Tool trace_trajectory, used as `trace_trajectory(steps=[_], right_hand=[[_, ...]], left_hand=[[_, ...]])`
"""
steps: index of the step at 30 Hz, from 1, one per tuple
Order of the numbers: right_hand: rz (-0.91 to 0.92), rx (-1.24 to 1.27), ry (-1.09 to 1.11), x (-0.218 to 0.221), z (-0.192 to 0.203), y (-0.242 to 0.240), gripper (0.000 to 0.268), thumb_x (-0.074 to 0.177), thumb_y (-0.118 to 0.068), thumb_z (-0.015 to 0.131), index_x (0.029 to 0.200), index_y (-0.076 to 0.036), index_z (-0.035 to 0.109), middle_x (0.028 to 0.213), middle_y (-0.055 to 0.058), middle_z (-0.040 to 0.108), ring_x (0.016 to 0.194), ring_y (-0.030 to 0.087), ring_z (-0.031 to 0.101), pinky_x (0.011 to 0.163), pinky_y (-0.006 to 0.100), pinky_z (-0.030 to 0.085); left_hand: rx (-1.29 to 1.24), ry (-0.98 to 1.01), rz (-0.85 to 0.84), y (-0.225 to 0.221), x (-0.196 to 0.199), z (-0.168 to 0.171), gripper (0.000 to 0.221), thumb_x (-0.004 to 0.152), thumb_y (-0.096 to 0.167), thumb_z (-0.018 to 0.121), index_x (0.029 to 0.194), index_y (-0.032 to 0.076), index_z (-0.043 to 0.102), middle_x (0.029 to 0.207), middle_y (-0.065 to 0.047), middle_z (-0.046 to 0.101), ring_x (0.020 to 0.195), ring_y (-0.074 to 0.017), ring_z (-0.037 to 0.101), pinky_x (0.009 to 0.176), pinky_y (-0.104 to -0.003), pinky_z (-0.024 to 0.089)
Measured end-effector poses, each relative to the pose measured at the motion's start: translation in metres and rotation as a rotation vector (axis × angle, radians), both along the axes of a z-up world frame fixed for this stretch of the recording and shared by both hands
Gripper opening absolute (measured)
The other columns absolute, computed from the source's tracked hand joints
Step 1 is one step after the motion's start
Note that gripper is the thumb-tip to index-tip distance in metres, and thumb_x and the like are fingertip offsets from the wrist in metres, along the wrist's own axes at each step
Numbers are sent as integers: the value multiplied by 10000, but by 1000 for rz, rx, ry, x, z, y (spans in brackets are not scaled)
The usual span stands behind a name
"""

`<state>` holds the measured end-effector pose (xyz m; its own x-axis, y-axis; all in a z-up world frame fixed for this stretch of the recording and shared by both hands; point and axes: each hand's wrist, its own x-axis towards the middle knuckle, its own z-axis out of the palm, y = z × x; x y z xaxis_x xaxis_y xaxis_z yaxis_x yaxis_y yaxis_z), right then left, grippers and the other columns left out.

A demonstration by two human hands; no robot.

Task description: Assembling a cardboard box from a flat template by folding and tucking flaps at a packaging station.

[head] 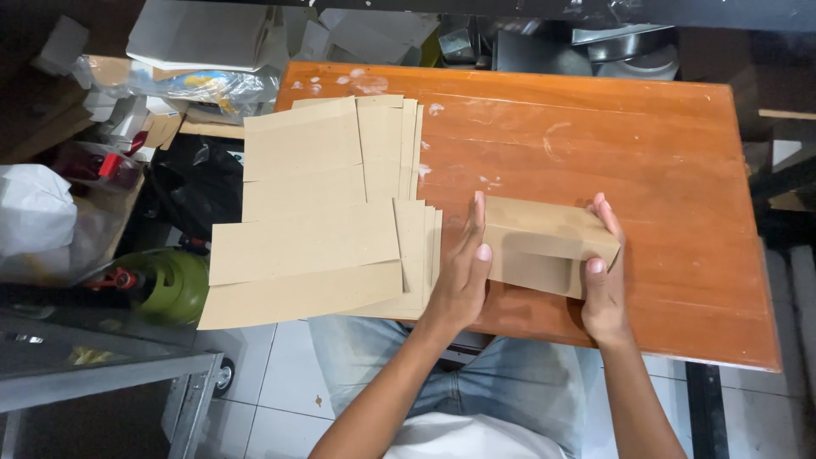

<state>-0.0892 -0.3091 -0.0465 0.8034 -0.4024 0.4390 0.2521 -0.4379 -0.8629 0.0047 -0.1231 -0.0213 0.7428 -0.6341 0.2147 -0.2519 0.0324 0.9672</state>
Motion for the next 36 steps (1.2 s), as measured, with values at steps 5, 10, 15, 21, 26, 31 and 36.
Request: trace_trajectory(steps=[5, 10, 15, 21, 26, 31, 36], right_hand=[[-5, 34, 117, -9, 5, 6, 1057, 939, -789, 191, 1640, -10, 54, 1709, 224, 145, 1561, 393, 112, 1263, 571, 115], [-64, -24, 43, -19, -1, -10, 771, 1067, -553, 242, 1588, 7, 341, 1616, 204, 404, 1503, 357, 319, 1246, 539, 247], [-31, -41, -53, -29, 4, -8, 495, 1057, -240, 442, 1446, 55, 526, 1542, 263, 494, 1470, 391, 408, 1236, 525, 309], [-48, -83, -37, -30, -17, -8, 621, 1059, -305, 415, 1563, 53, 354, 1610, 245, 391, 1472, 362, 370, 1225, 508, 315], [-128, -154, -9, -43, -51, -16, 551, 1021, -112, 518, 1533, 66, 426, 1514, 248, 512, 1362, 375, 496, 1124, 480, 431], [-278, -331, 109, -61, -75, -17, 625, 951, -15, 667, 1548, -12, 484, 1340, 203, 677, 1151, 346, 667, 925, 427, 571], [-381, -266, 136, -60, -73, -12, 625, 894, 25, 739, 1498, -73, 609, 874, 169, 771, 812, 298, 741, 730, 391, 586]], left_hand=[[4, 4, 60, -3, 1, -9, 626, 1091, 323, 310, 1638, 51, 174, 1710, -188, 189, 1567, -359, 187, 1284, -513, 176], [25, -15, 33, 6, 6, 0, 600, 1091, 306, 346, 1637, 103, 205, 1707, -132, 243, 1557, -326, 253, 1281, -483, 228], [20, -97, -32, 20, 6, 22, 540, 1076, 207, 454, 1592, 98, 339, 1648, -159, 368, 1538, -347, 297, 1250, -509, 297], [14, -118, -3, 23, 4, 18, 489, 1061, 167, 491, 1538, 68, 453, 1591, -179, 455, 1517, -357, 332, 1225, -508, 339], [39, -137, 8, 29, 3, 2, 488, 1030, 136, 558, 1511, 77, 497, 1574, -209, 464, 1471, -388, 391, 1180, -508, 407], [103, -194, 32, 28, 1, -5, 489, 1003, 130, 614, 1483, 84, 536, 1504, -220, 539, 1395, -399, 490, 1107, -493, 495], [140, -270, 66, 23, 1, -9, 546, 949, 193, 689, 1471, 116, 552, 1417, -130, 637, 1345, -321, 571, 1070, -436, 546]])
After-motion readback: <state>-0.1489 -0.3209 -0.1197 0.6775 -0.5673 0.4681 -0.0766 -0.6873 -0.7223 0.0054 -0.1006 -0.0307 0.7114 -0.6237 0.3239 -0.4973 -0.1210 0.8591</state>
